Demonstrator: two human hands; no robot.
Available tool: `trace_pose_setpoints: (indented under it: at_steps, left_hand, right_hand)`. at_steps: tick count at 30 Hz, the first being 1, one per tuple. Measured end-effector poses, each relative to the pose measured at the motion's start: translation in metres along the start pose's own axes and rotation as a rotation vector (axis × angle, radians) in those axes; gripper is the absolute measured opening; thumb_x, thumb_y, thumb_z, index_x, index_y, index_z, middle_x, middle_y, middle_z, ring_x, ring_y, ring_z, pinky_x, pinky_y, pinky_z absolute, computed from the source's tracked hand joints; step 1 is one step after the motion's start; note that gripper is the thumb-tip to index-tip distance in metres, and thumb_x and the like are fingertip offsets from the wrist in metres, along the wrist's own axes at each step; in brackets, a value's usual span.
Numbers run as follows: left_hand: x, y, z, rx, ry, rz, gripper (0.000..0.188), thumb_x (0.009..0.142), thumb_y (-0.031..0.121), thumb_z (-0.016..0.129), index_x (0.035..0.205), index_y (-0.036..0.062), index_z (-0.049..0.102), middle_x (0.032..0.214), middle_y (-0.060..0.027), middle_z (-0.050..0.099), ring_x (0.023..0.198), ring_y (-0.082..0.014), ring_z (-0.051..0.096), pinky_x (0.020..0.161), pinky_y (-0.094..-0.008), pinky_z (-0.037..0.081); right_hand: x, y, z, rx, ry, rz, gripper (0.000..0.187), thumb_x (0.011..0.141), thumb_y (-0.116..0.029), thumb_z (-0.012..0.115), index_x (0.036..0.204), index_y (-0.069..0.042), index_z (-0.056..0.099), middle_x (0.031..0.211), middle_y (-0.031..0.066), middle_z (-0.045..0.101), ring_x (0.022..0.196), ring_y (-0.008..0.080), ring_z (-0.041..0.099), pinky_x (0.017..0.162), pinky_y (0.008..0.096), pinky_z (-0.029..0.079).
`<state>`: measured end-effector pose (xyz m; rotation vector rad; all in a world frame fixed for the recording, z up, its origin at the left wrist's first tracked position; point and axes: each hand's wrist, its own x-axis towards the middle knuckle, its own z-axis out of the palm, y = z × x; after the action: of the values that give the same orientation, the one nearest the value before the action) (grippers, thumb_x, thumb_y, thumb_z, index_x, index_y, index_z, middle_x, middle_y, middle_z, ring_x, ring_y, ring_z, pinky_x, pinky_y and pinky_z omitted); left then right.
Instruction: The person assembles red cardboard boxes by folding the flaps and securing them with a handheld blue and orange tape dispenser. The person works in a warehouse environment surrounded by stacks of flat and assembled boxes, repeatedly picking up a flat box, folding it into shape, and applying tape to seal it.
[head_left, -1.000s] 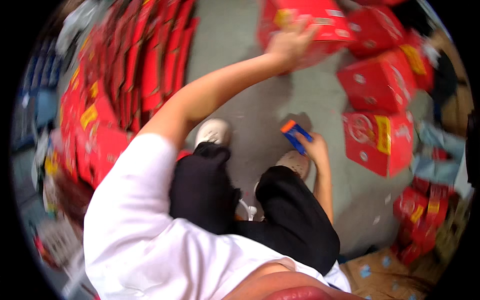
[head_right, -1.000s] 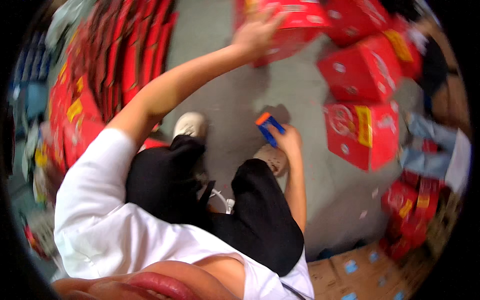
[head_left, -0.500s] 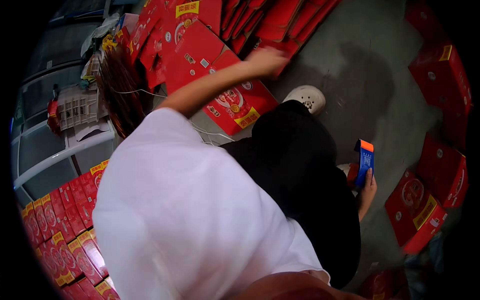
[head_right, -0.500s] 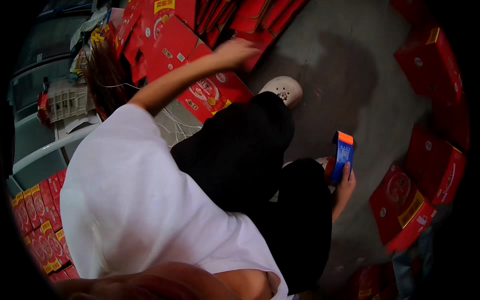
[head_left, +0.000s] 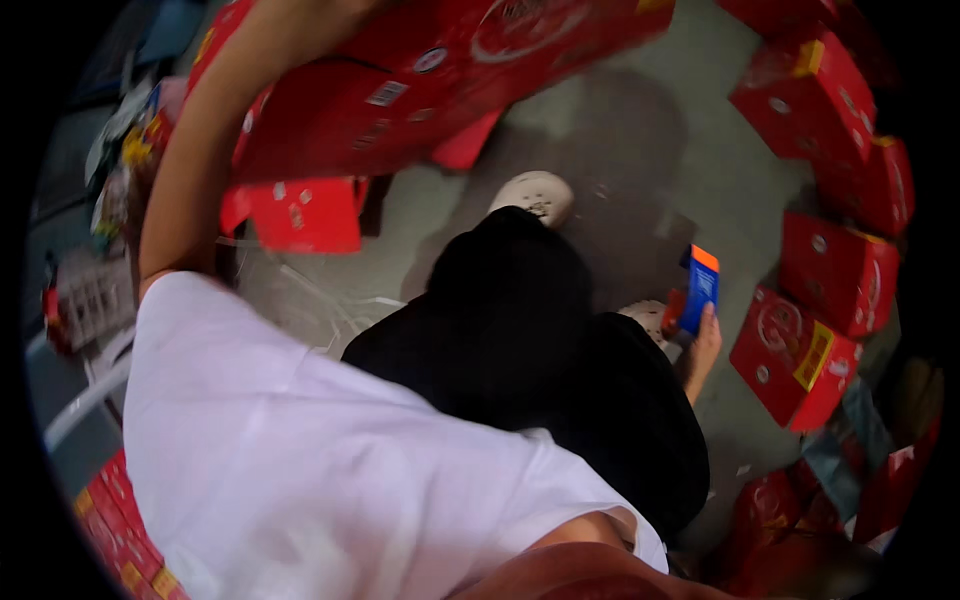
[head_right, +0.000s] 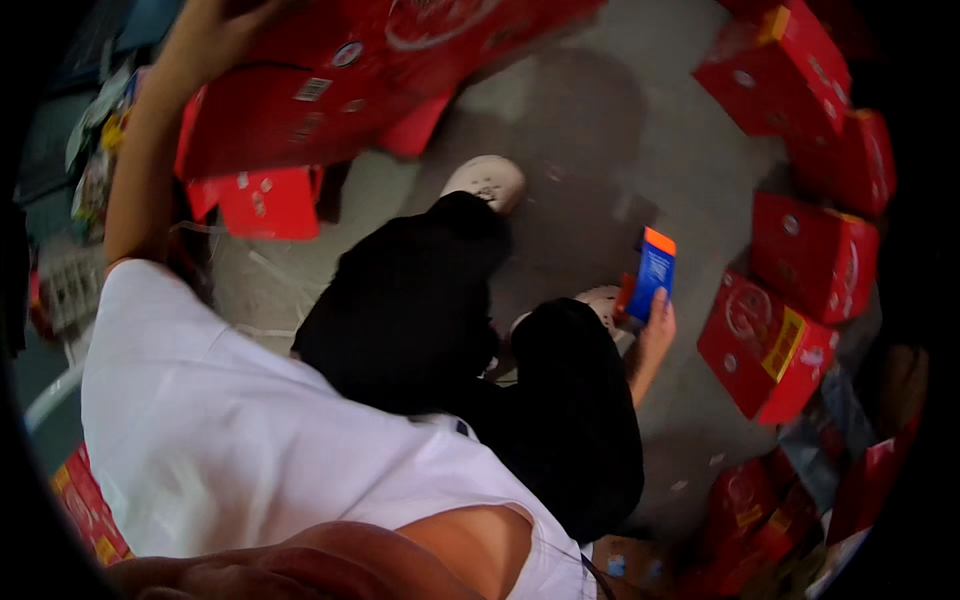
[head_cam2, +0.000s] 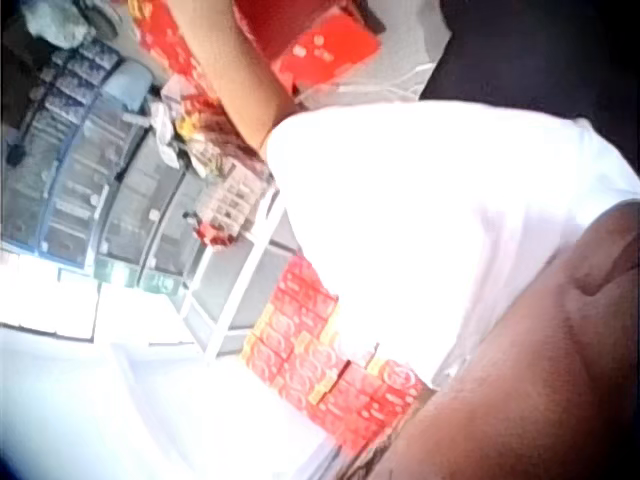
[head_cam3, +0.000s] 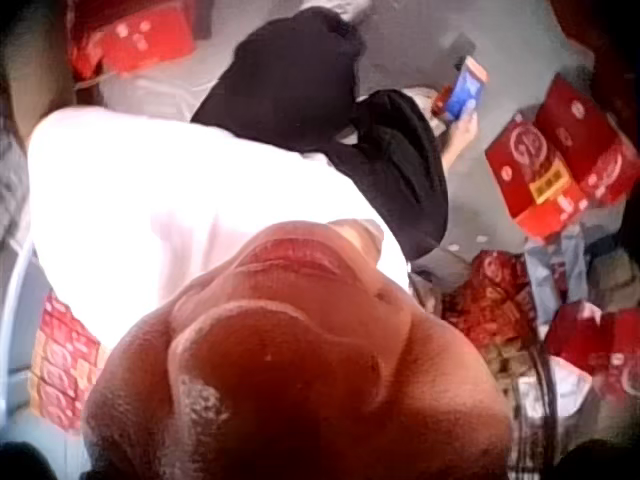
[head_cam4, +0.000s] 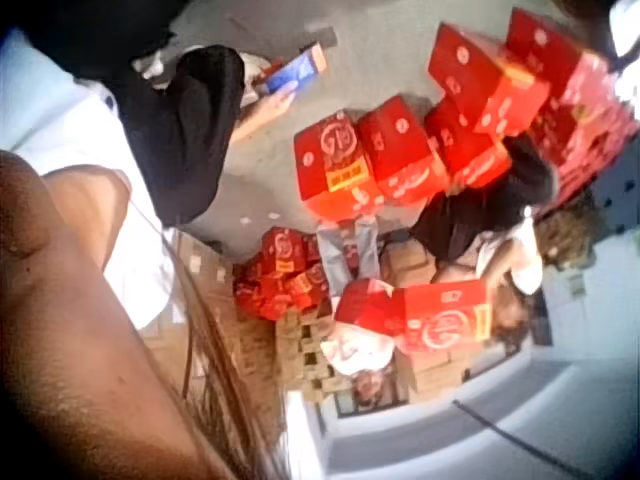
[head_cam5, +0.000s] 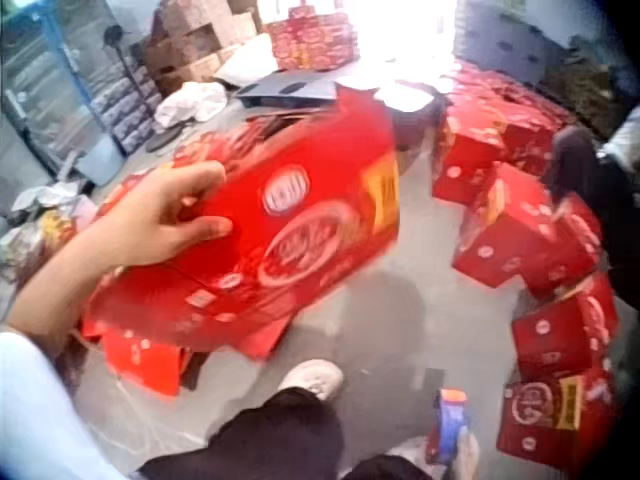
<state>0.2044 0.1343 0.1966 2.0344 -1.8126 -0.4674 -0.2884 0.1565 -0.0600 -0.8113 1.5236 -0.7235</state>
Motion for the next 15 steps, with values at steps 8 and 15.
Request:
trace_pose_setpoints:
  at_steps: [8, 15]
  left_hand:
    - [0.107, 0.04, 0.185, -0.258, 0.118, 0.025, 0.057, 0.088, 0.016, 0.063, 0.132, -0.0028, 0.033, 0.115, -0.0261, 0.056, 0.106, -0.0339, 0.057, 0.09, -0.0428, 0.046]
    - [0.126, 0.112, 0.249, -0.349, 0.055, -0.023, 0.036, 0.086, 0.011, 0.05, 0.103, -0.0155, 0.032, 0.061, -0.0252, 0.062, 0.052, -0.0386, 0.065, 0.053, -0.0445, 0.055]
  right_hand:
    - [0.024, -0.055, 0.04, -0.311, -0.199, -0.261, 0.051, 0.086, -0.041, 0.076, 0.111, 0.001, 0.058, 0.089, 0.0086, 0.068, 0.077, 0.0171, 0.066, 0.066, 0.0308, 0.052]
    - [0.01, -0.065, 0.067, -0.722, -0.092, -0.493, 0.095, 0.061, -0.067, 0.082, 0.115, 0.002, 0.046, 0.094, 0.0223, 0.067, 0.088, 0.0424, 0.067, 0.077, 0.0464, 0.053]
